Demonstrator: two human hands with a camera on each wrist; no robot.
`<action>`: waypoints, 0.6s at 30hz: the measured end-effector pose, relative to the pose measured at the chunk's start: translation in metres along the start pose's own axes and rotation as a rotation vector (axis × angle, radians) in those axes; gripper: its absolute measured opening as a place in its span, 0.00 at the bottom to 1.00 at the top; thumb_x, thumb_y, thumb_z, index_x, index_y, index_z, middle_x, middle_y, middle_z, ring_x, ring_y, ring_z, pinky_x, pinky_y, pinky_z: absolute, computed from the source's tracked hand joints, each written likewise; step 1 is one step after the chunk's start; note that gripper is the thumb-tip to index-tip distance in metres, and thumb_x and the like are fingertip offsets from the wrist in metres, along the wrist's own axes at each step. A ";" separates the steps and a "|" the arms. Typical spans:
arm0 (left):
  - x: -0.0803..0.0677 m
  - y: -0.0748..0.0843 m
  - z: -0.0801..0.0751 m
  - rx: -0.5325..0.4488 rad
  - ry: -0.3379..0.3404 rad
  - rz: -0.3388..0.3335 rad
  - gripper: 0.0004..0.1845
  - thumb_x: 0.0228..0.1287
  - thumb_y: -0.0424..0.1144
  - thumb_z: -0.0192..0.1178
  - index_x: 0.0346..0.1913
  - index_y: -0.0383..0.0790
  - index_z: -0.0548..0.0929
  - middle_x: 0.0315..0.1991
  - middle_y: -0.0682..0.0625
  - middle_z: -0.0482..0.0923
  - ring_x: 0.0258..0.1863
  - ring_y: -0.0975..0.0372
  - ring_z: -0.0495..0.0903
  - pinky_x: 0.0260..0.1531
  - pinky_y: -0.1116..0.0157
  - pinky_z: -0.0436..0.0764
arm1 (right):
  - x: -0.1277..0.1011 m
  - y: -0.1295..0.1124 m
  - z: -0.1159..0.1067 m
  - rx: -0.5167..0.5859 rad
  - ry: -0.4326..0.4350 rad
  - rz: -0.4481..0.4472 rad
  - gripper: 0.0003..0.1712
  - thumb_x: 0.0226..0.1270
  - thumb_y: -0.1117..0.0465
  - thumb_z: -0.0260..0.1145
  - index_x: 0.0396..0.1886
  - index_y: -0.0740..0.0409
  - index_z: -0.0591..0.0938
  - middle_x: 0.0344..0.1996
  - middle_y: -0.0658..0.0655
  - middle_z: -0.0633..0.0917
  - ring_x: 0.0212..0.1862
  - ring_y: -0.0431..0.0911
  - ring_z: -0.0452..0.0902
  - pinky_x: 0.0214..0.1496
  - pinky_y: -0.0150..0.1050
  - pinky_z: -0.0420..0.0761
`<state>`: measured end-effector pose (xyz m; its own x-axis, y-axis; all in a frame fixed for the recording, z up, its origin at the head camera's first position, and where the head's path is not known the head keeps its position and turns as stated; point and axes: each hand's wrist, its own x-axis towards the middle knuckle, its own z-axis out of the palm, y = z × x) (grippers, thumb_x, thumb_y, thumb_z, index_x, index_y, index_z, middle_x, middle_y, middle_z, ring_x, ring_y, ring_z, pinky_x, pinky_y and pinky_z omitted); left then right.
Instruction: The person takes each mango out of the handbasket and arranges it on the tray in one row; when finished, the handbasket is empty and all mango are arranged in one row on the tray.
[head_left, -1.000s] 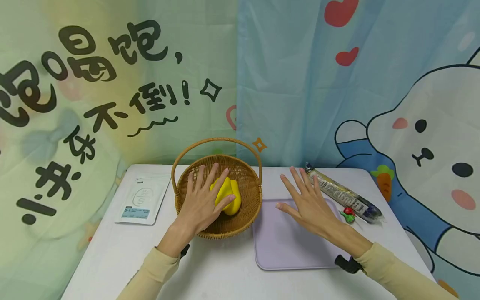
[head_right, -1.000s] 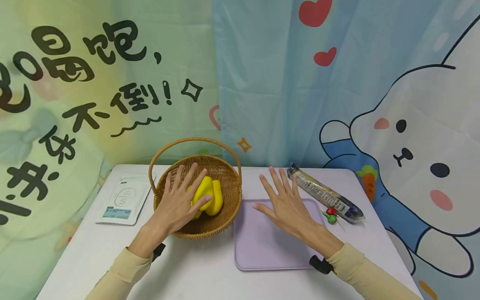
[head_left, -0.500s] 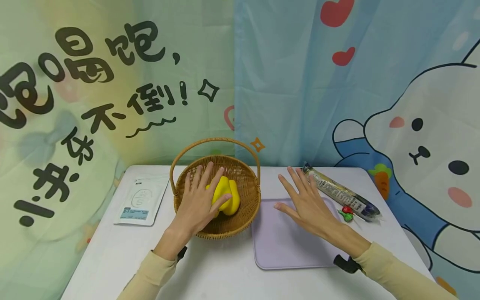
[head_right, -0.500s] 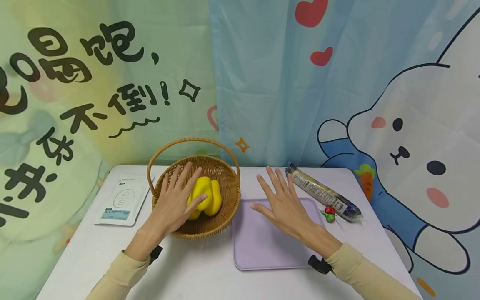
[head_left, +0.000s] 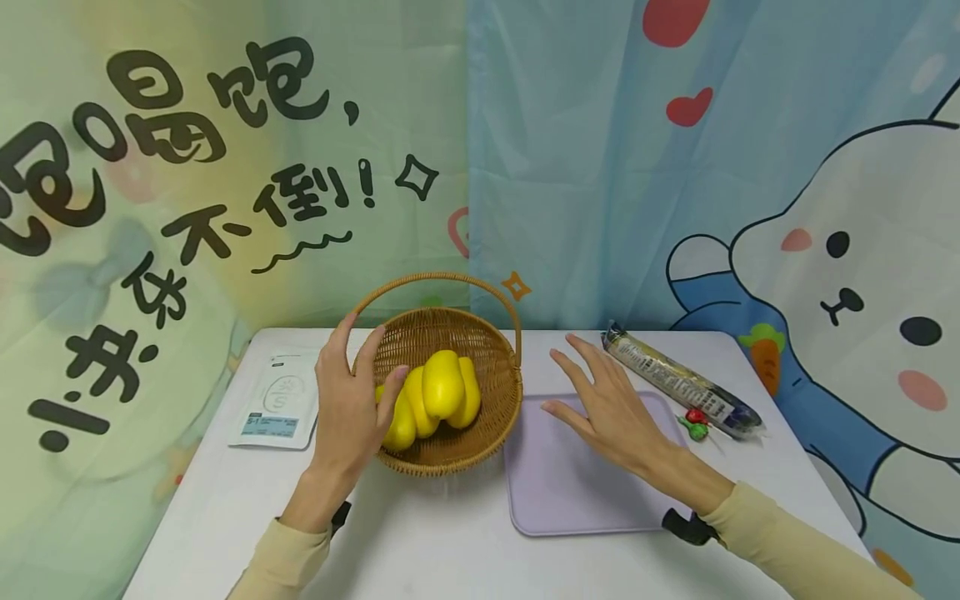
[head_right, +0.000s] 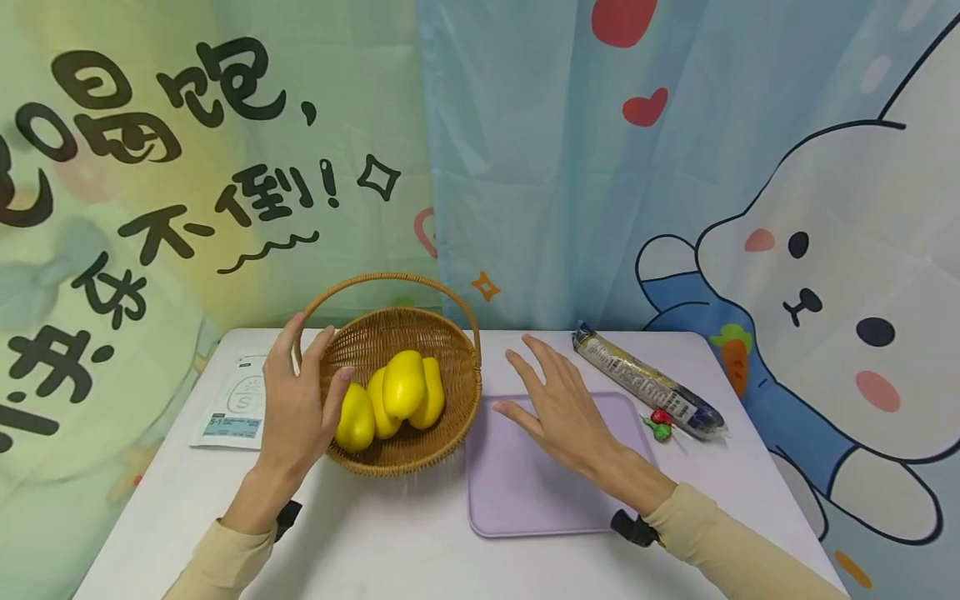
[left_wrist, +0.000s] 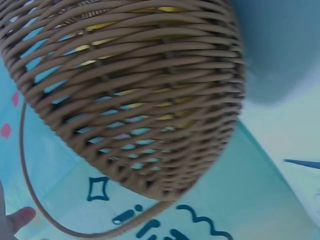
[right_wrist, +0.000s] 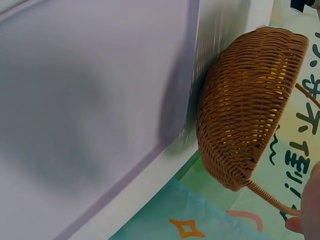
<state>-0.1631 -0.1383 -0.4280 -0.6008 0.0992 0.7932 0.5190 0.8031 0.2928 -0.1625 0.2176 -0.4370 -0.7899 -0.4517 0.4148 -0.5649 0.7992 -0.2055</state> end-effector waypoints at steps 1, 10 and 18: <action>-0.001 -0.002 0.000 0.000 0.018 -0.019 0.32 0.79 0.59 0.46 0.69 0.37 0.73 0.78 0.35 0.54 0.74 0.41 0.60 0.68 0.39 0.61 | 0.001 -0.001 0.000 0.004 0.010 -0.003 0.42 0.71 0.41 0.66 0.78 0.53 0.66 0.78 0.63 0.60 0.77 0.60 0.58 0.75 0.64 0.59; -0.017 -0.018 0.001 -0.029 0.012 -0.206 0.28 0.78 0.52 0.52 0.72 0.39 0.72 0.82 0.37 0.40 0.78 0.40 0.50 0.68 0.33 0.57 | 0.007 -0.023 -0.005 0.047 0.062 -0.067 0.38 0.69 0.44 0.68 0.74 0.54 0.71 0.75 0.60 0.68 0.70 0.57 0.69 0.71 0.59 0.69; -0.026 -0.025 0.005 -0.129 -0.198 -0.434 0.28 0.79 0.53 0.51 0.76 0.46 0.68 0.83 0.40 0.37 0.78 0.36 0.50 0.69 0.32 0.60 | 0.017 -0.038 -0.003 0.073 0.064 -0.123 0.38 0.70 0.43 0.67 0.74 0.53 0.71 0.73 0.59 0.70 0.70 0.54 0.71 0.69 0.56 0.73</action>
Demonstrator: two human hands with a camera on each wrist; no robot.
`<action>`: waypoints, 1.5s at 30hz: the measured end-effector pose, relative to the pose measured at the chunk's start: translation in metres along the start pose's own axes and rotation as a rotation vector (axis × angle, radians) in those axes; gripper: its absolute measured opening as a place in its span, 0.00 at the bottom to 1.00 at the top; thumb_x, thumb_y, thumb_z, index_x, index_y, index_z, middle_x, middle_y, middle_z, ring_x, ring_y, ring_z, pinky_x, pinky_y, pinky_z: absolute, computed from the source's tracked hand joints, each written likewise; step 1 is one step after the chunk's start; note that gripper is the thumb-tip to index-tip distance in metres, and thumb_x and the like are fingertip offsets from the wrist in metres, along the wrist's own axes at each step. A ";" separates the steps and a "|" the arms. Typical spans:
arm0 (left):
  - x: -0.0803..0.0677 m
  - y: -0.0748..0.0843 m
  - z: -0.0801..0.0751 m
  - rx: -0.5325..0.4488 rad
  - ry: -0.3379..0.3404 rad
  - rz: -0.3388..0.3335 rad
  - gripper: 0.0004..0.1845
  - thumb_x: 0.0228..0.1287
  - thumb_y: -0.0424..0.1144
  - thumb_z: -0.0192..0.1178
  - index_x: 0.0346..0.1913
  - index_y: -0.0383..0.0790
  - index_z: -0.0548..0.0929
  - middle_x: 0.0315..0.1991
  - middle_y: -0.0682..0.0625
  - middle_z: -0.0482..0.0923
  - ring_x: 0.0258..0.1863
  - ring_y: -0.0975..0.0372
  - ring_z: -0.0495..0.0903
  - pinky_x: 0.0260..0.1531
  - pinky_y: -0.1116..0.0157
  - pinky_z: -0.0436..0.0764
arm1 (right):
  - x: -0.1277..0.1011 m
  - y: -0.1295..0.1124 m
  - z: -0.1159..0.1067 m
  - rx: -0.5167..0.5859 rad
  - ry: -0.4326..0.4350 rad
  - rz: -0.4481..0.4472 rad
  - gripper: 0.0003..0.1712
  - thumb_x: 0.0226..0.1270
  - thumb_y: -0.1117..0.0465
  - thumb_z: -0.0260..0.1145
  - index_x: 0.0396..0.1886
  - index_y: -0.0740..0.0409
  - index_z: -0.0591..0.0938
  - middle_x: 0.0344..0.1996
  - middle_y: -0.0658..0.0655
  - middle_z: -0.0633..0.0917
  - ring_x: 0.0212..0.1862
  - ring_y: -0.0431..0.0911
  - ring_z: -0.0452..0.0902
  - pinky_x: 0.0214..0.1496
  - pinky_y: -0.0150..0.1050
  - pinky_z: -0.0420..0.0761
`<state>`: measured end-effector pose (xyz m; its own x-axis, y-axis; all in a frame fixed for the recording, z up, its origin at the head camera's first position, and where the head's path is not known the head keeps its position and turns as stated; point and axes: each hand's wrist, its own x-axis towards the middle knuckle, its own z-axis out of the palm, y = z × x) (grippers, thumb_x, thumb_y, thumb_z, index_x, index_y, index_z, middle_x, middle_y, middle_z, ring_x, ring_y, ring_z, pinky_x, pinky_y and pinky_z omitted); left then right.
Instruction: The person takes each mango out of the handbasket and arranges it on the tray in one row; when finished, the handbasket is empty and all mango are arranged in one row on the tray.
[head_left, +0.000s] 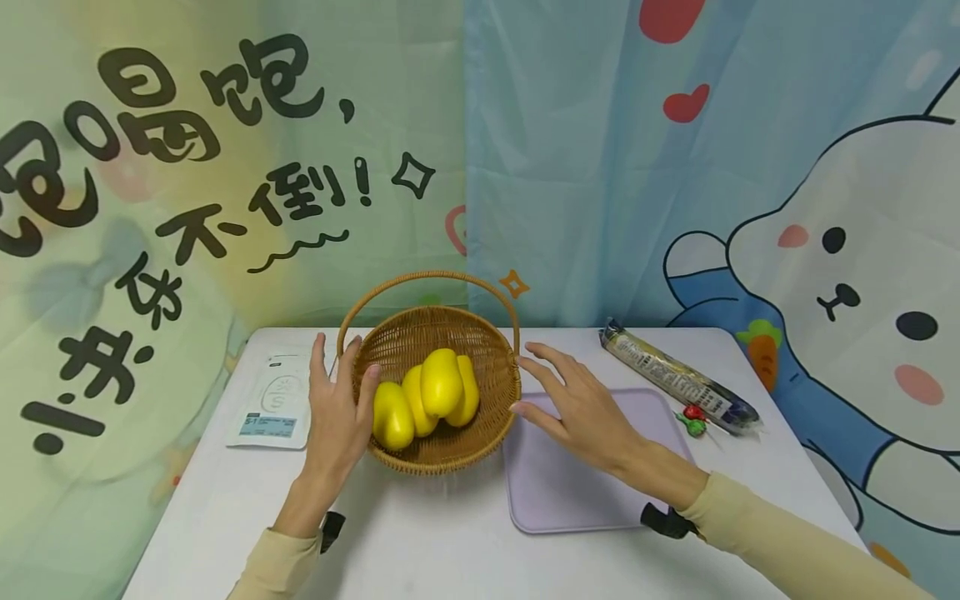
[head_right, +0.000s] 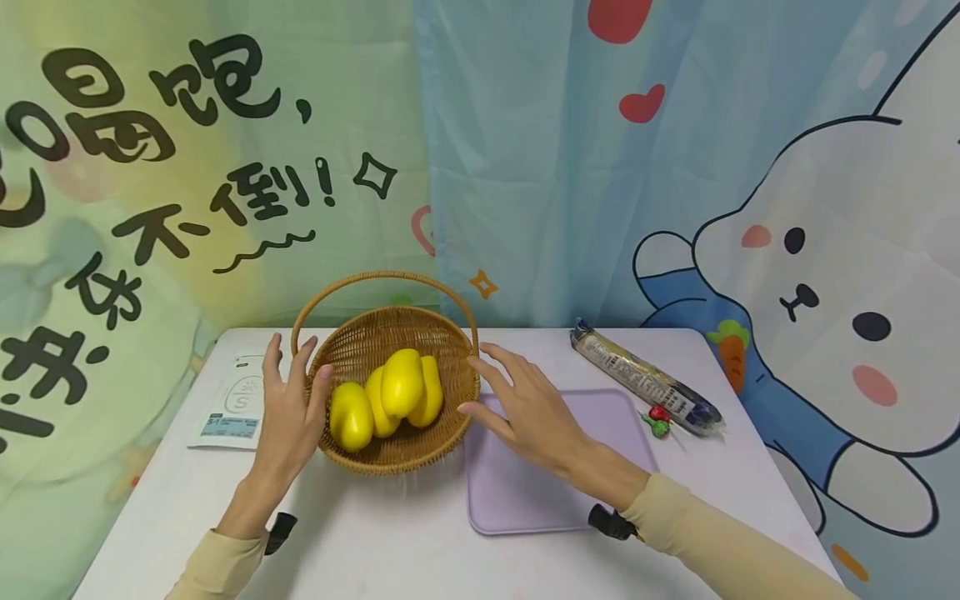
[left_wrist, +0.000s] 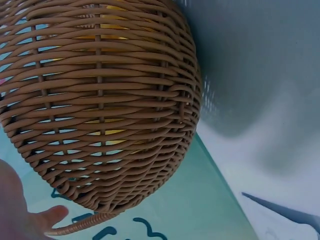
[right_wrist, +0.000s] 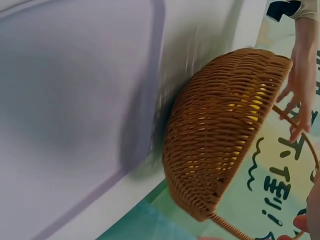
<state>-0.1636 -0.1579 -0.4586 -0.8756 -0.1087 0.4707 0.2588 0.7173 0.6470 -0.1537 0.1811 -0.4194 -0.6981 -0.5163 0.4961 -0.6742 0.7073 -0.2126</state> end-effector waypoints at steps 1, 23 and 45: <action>0.000 -0.001 0.001 -0.005 -0.031 -0.026 0.29 0.79 0.54 0.49 0.77 0.47 0.66 0.83 0.40 0.36 0.78 0.35 0.51 0.68 0.32 0.62 | 0.002 -0.002 0.000 0.011 -0.002 0.001 0.38 0.70 0.43 0.67 0.74 0.54 0.71 0.73 0.59 0.70 0.70 0.54 0.71 0.69 0.56 0.74; -0.001 -0.014 0.007 -0.115 -0.255 -0.220 0.35 0.79 0.64 0.37 0.82 0.56 0.53 0.81 0.36 0.43 0.75 0.36 0.58 0.66 0.31 0.64 | 0.062 -0.038 0.008 0.290 -0.299 0.209 0.43 0.73 0.34 0.58 0.81 0.44 0.59 0.81 0.54 0.54 0.76 0.57 0.63 0.66 0.60 0.76; -0.002 -0.013 0.007 -0.119 -0.297 -0.220 0.36 0.79 0.64 0.35 0.83 0.54 0.49 0.81 0.34 0.43 0.76 0.35 0.56 0.69 0.32 0.61 | 0.133 -0.034 0.032 0.299 -0.618 0.275 0.44 0.71 0.45 0.68 0.78 0.59 0.63 0.75 0.60 0.69 0.78 0.55 0.60 0.77 0.52 0.65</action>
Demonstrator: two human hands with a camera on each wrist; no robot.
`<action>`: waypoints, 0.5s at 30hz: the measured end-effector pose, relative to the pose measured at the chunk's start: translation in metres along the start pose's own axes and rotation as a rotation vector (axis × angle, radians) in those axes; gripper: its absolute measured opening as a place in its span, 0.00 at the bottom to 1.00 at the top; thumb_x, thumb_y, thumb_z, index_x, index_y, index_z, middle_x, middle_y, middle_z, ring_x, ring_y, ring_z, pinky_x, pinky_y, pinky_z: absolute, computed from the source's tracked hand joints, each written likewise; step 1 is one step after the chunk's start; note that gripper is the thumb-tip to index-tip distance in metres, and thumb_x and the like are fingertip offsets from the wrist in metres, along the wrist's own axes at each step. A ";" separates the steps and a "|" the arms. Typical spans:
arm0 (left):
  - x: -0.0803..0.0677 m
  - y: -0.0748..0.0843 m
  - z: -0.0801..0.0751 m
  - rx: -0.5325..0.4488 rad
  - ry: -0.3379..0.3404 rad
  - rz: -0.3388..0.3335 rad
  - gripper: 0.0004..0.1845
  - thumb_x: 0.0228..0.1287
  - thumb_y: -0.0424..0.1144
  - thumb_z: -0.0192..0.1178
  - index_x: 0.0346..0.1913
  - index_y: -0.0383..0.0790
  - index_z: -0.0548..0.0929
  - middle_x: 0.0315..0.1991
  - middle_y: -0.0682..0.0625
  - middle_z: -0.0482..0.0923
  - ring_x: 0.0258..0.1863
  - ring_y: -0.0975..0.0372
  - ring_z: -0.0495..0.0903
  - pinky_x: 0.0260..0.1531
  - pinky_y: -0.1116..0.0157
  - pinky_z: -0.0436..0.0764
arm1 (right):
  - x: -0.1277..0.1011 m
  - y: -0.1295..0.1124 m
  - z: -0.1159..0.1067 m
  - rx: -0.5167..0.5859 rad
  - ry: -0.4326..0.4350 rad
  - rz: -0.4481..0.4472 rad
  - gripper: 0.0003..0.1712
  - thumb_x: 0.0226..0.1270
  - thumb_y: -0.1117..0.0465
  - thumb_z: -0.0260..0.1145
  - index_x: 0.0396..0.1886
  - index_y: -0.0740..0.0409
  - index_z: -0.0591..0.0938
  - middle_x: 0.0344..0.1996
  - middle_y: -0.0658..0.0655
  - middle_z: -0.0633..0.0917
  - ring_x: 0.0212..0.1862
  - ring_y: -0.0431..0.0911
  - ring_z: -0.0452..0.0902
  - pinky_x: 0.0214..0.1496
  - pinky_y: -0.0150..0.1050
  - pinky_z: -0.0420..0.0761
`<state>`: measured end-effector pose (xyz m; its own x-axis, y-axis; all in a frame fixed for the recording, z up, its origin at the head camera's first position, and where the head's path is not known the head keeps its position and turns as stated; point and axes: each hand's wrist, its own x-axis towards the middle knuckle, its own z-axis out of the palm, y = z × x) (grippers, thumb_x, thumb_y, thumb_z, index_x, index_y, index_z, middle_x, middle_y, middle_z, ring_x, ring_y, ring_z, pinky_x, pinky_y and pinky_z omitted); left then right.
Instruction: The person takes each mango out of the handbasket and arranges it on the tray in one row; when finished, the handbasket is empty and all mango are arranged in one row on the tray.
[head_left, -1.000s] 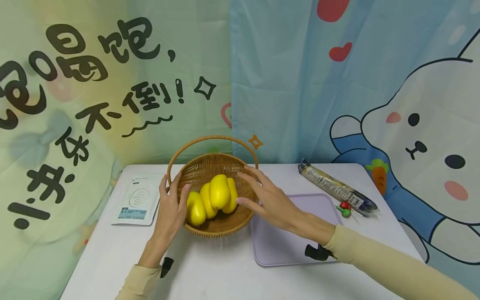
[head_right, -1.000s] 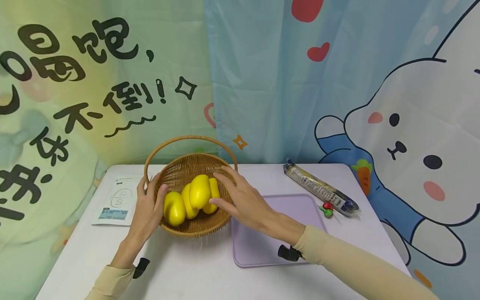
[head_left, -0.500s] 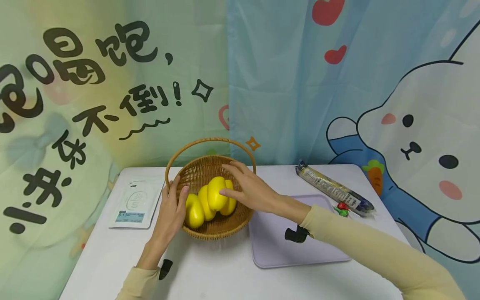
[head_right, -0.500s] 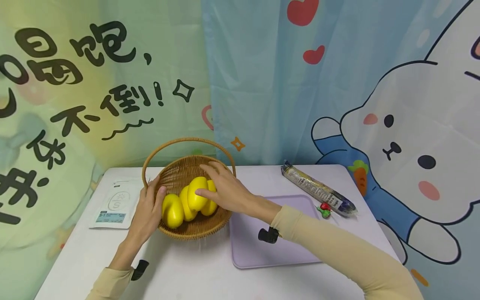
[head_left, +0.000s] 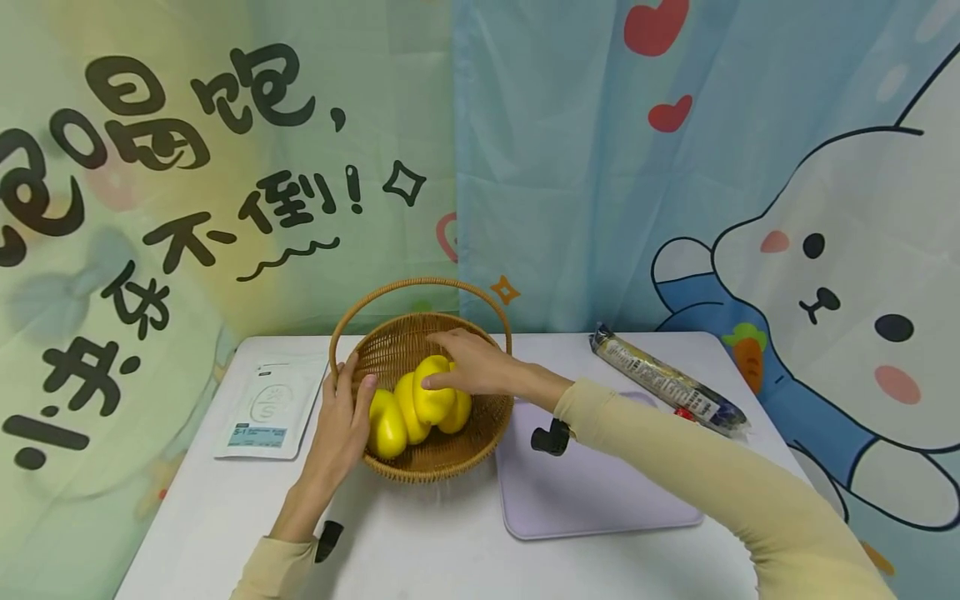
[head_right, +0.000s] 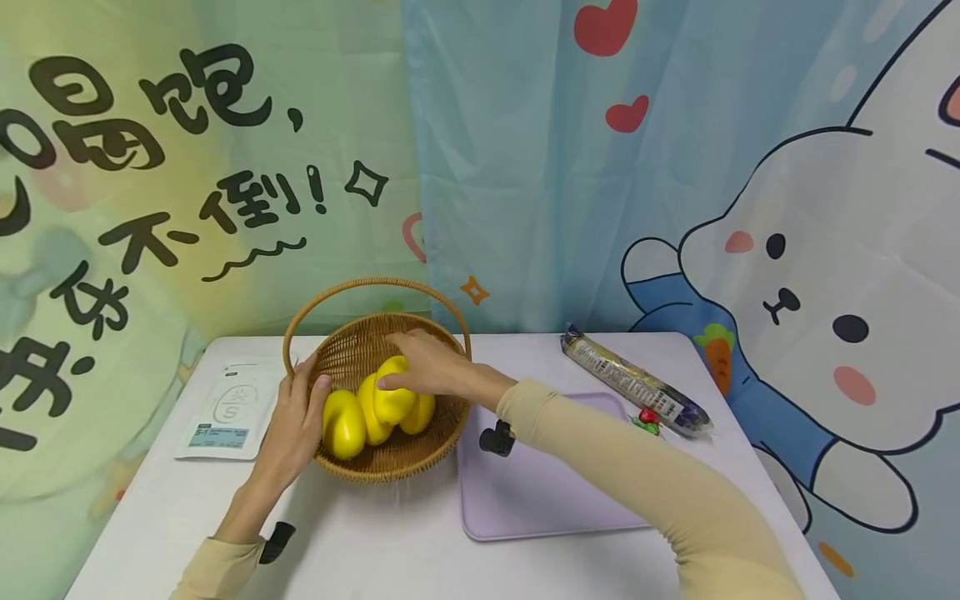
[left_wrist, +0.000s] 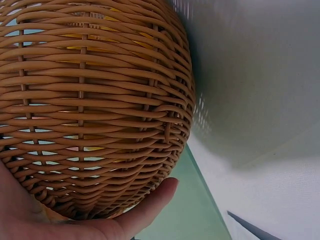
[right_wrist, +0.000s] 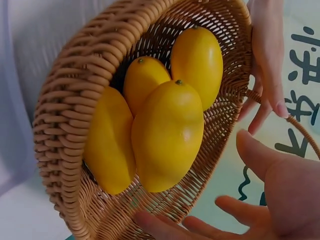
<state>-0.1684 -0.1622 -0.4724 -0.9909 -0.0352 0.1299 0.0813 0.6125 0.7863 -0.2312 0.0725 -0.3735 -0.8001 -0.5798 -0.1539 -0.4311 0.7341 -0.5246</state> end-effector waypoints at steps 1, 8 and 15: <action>0.000 0.000 0.000 0.000 0.001 0.001 0.36 0.79 0.64 0.35 0.83 0.54 0.49 0.81 0.34 0.43 0.76 0.35 0.56 0.69 0.32 0.61 | 0.003 0.000 0.000 0.004 -0.020 0.005 0.44 0.71 0.45 0.68 0.78 0.60 0.64 0.74 0.60 0.70 0.77 0.55 0.61 0.77 0.52 0.65; 0.001 0.000 -0.002 0.003 -0.008 0.003 0.36 0.80 0.64 0.34 0.83 0.53 0.48 0.81 0.33 0.43 0.76 0.35 0.56 0.69 0.32 0.61 | 0.018 -0.003 0.002 0.016 -0.117 0.070 0.43 0.69 0.45 0.70 0.77 0.59 0.67 0.73 0.59 0.72 0.76 0.54 0.65 0.77 0.50 0.66; 0.001 0.001 -0.002 -0.004 -0.024 -0.003 0.37 0.79 0.65 0.34 0.83 0.53 0.48 0.81 0.34 0.42 0.76 0.35 0.56 0.69 0.32 0.61 | 0.025 -0.009 0.010 -0.011 -0.160 0.091 0.45 0.67 0.46 0.71 0.77 0.60 0.66 0.71 0.61 0.74 0.74 0.55 0.67 0.76 0.49 0.68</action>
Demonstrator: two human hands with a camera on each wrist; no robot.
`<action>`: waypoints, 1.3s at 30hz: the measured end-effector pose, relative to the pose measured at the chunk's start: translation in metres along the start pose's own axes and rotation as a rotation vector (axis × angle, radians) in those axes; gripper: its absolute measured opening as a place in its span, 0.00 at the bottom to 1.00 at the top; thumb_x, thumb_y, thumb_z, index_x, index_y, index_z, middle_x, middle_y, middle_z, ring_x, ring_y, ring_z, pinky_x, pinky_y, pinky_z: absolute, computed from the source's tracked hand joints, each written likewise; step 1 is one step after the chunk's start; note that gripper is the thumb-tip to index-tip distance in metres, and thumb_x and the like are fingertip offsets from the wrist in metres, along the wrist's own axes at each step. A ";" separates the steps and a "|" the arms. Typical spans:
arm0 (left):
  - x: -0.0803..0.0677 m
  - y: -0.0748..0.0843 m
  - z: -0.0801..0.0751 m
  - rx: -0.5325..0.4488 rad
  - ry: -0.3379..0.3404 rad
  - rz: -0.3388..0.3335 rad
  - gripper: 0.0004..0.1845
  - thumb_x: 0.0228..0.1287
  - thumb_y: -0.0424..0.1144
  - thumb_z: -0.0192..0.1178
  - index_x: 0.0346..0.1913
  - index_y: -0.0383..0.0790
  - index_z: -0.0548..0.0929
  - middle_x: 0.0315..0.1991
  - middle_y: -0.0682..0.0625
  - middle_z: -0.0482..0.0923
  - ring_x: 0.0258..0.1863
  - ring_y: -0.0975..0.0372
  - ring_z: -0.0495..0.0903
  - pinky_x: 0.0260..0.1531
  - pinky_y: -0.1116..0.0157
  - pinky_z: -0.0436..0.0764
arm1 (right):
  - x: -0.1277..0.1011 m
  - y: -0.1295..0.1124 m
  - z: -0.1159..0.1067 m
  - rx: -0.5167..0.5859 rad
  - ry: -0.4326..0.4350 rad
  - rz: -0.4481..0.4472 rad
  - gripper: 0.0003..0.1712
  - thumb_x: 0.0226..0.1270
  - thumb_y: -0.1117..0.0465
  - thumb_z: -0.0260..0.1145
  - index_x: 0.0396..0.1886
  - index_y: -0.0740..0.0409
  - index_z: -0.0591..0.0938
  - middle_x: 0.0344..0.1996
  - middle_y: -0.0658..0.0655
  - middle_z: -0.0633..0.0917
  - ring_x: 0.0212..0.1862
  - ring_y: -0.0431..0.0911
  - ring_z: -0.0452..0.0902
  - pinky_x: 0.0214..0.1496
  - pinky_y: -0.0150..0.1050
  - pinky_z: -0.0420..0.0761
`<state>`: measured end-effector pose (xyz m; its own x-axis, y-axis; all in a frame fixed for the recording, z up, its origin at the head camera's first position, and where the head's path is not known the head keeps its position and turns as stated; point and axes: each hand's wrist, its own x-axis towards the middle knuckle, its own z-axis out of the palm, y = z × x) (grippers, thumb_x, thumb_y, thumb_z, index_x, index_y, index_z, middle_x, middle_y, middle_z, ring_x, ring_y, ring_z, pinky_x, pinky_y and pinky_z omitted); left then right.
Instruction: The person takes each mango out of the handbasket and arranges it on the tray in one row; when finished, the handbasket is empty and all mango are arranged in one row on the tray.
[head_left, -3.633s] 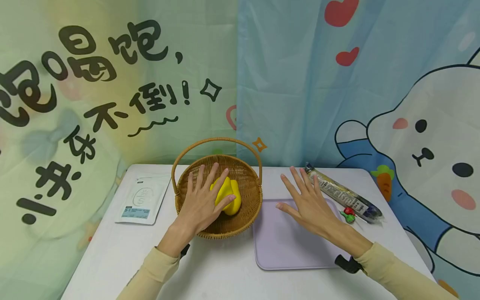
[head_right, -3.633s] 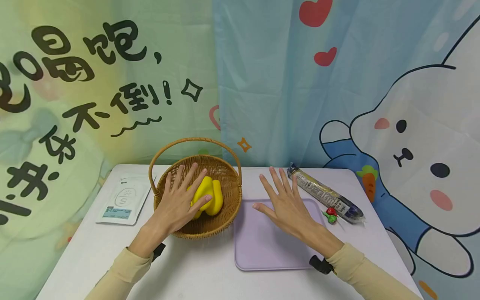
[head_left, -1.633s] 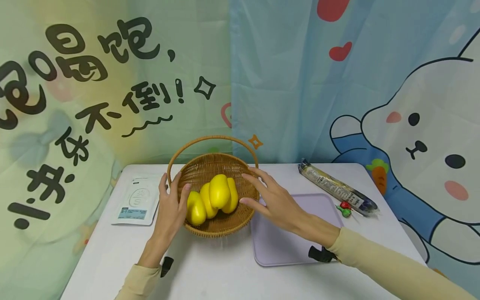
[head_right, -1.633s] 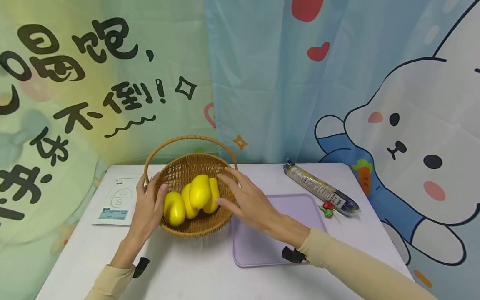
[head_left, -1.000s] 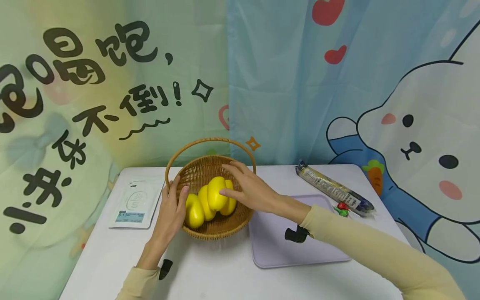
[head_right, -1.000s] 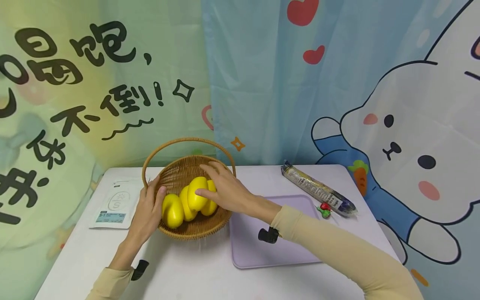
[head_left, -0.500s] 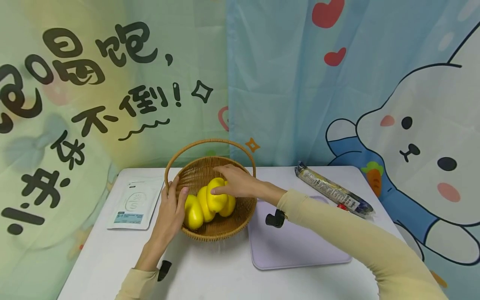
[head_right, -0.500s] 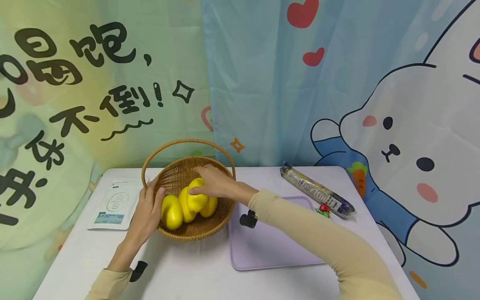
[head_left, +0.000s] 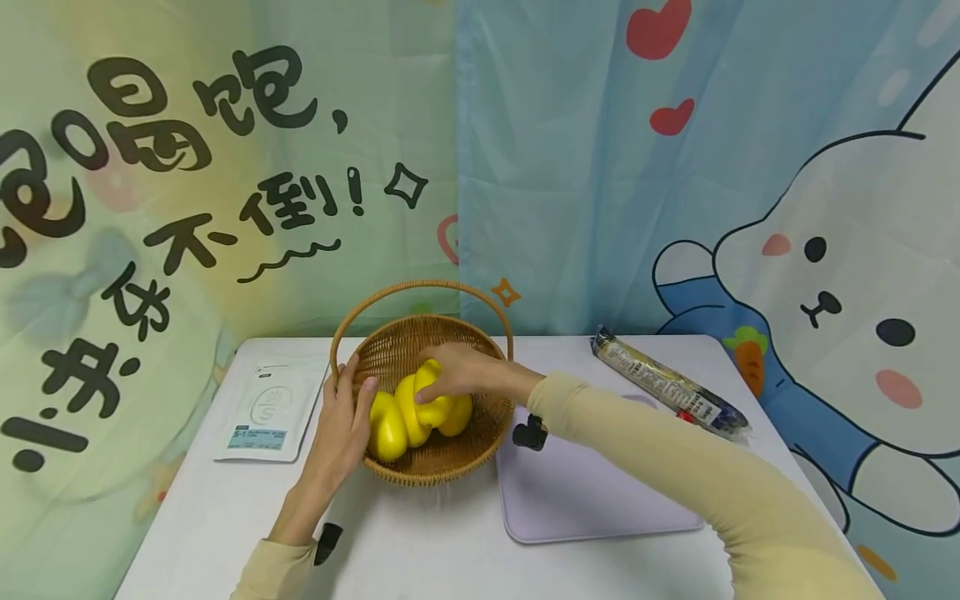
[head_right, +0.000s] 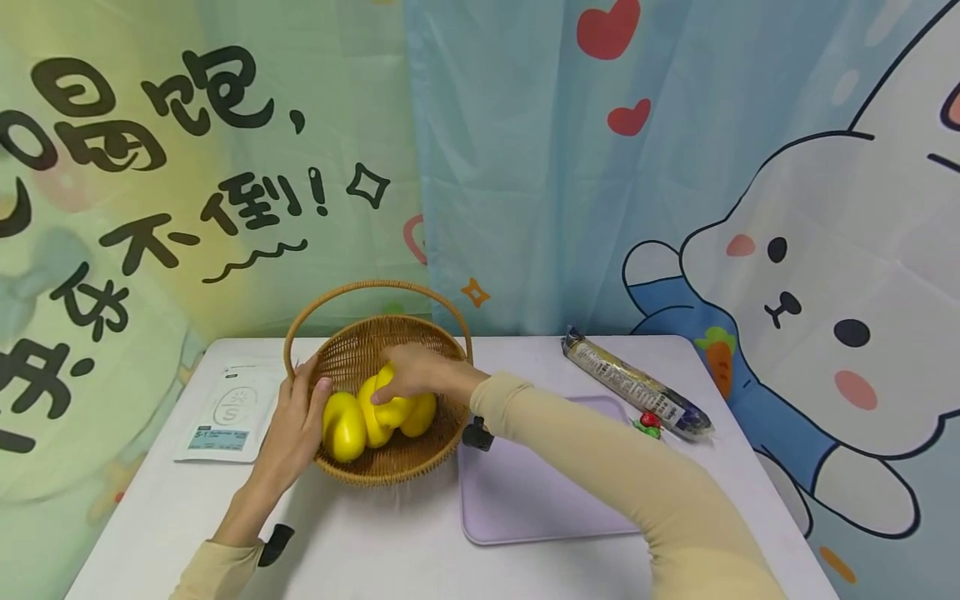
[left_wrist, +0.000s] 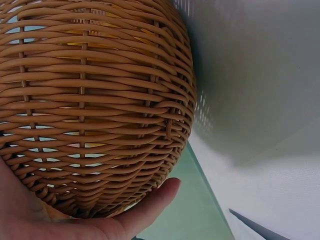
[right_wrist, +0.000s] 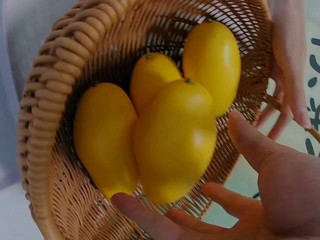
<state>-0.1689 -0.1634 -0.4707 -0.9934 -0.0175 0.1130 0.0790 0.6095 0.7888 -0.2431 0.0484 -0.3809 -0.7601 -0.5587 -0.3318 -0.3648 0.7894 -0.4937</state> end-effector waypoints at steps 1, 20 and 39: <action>0.000 0.000 0.000 -0.002 -0.002 -0.002 0.37 0.79 0.65 0.34 0.83 0.54 0.47 0.81 0.34 0.41 0.76 0.35 0.56 0.69 0.32 0.61 | 0.001 -0.001 0.002 -0.010 0.002 0.003 0.45 0.67 0.46 0.71 0.77 0.61 0.66 0.71 0.61 0.75 0.74 0.55 0.68 0.75 0.49 0.68; 0.000 0.002 -0.002 -0.003 -0.007 -0.010 0.38 0.78 0.67 0.34 0.83 0.55 0.46 0.82 0.36 0.40 0.75 0.35 0.58 0.68 0.33 0.62 | 0.005 -0.006 0.015 -0.025 0.048 0.014 0.47 0.61 0.51 0.78 0.75 0.60 0.68 0.71 0.61 0.74 0.74 0.56 0.65 0.77 0.48 0.65; -0.001 0.001 -0.001 -0.009 -0.013 0.004 0.37 0.80 0.64 0.34 0.83 0.53 0.45 0.81 0.34 0.40 0.75 0.33 0.56 0.68 0.31 0.60 | -0.056 -0.021 -0.019 -0.054 0.073 -0.064 0.45 0.62 0.48 0.76 0.76 0.52 0.69 0.75 0.56 0.70 0.78 0.54 0.60 0.78 0.53 0.62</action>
<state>-0.1676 -0.1634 -0.4692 -0.9941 -0.0046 0.1080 0.0835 0.6023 0.7939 -0.2034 0.0676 -0.3368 -0.7707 -0.5900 -0.2407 -0.4408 0.7664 -0.4673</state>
